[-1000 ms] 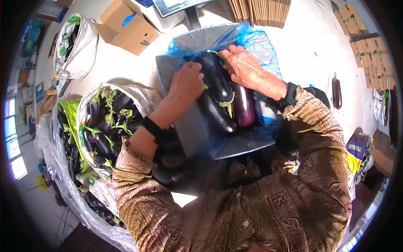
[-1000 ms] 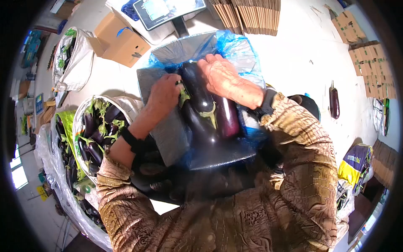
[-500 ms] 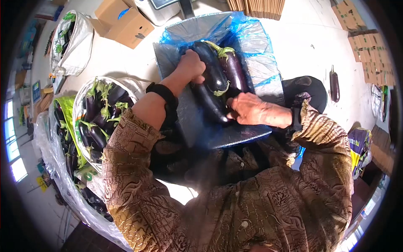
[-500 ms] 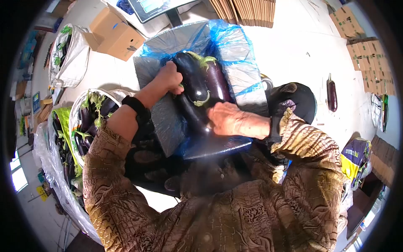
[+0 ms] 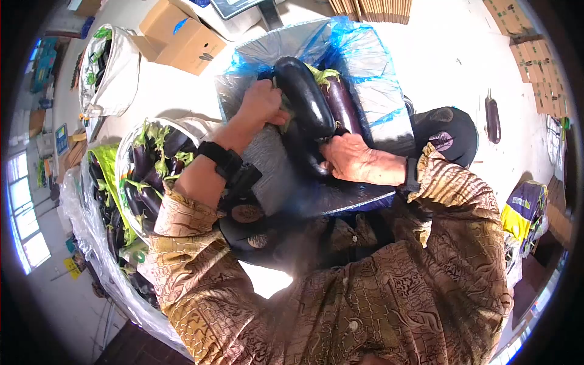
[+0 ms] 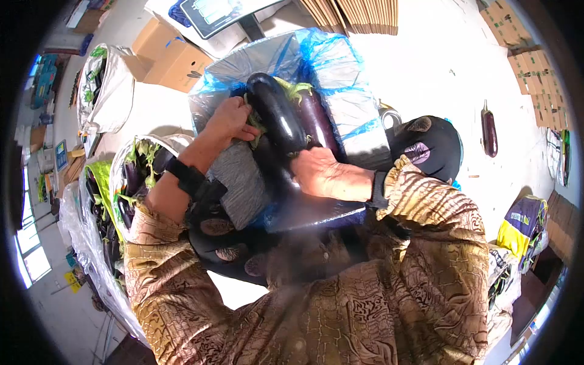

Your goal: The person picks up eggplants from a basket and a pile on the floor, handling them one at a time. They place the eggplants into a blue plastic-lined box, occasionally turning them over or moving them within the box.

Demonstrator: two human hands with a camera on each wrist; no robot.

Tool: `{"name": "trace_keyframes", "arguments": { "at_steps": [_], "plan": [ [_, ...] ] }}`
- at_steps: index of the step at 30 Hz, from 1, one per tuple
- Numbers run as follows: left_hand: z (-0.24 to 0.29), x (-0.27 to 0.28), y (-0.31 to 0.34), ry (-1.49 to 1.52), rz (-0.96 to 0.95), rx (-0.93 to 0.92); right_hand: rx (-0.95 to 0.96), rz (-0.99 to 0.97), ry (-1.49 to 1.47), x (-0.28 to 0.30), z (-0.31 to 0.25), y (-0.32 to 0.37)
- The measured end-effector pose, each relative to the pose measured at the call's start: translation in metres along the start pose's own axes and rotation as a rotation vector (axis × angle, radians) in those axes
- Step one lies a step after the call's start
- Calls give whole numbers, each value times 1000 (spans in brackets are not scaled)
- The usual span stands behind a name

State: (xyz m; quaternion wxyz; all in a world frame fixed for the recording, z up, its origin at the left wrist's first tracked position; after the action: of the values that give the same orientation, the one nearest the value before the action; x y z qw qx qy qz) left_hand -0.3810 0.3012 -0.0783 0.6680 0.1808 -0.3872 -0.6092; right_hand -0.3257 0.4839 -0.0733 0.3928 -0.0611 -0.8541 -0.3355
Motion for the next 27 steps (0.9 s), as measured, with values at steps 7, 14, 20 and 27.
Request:
{"name": "trace_keyframes", "arguments": {
  "at_steps": [7, 14, 20, 27],
  "plan": [
    [-16, -4, -32, -573, 213, -245, 86, 725, -59, 87, 29, -20],
    [-15, -2, -3, 58, -5, -76, -123, 280, -548, 116, 48, -79],
    [-18, -2, 0, 98, 57, -139, -13, 80, -947, 105, 71, -107],
    [-25, -1, -1, -544, 178, -501, -98, 194, -238, 126, 54, -112]
  ]
}}
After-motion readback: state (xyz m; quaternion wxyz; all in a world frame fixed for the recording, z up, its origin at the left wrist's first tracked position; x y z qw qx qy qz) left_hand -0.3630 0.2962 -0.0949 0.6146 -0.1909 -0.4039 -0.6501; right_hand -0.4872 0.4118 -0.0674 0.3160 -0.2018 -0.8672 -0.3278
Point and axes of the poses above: each hand's wrist, its own y-axis away from the middle knuckle, its own x-axis out of the back of the hand, z = x × y, the point moved 5 cm from there along -y, towards the middle knuckle, and after that the axes turned 5 degrees about x, right-handed, at the moved point
